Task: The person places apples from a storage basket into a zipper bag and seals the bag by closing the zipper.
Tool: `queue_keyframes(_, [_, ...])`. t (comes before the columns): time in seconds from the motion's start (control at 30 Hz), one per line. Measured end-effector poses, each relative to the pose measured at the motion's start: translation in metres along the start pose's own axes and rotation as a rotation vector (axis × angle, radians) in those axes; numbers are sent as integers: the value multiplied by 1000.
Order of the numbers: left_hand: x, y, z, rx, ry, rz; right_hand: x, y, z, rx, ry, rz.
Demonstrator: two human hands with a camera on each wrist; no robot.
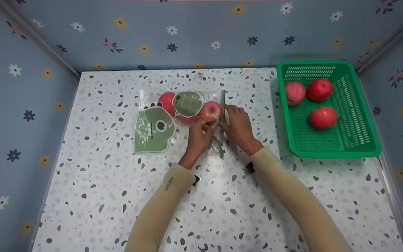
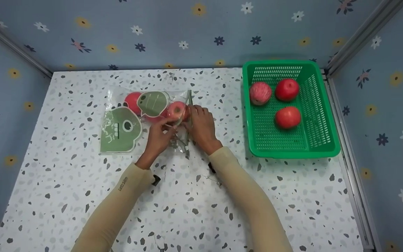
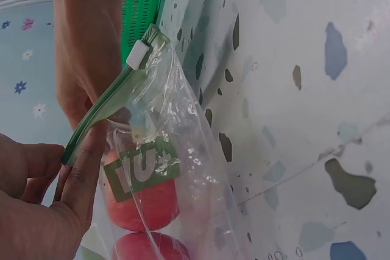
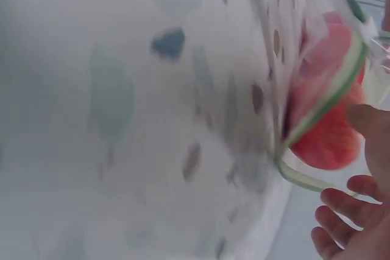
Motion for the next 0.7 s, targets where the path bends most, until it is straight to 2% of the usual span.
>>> queue_keyframes(0.17, [1,0,0,6,-14,-8,18,-7,-2,42,-118,-26])
queue_keyframes(0.33, [1,0,0,6,-32,-10,30,-15,-6,71,-234,-15])
queue_keyframes(0.53, [1,-1,1,-2,-24,-3,41,-23,-14,83,-289,1])
queue_keyframes(0.7, [1,-1,3,16,-64,-5,57,-29,-22,81,-298,-44])
Point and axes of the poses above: each hand's wrist, its own y-axis towards the middle knuckle, its own x-axis out of the back of the hand, z = x × y, the point moved 10 cm from there along y, towards the middle knuckle, and after that the axes turned 14 degrees about -y, right-handed, at the moved point
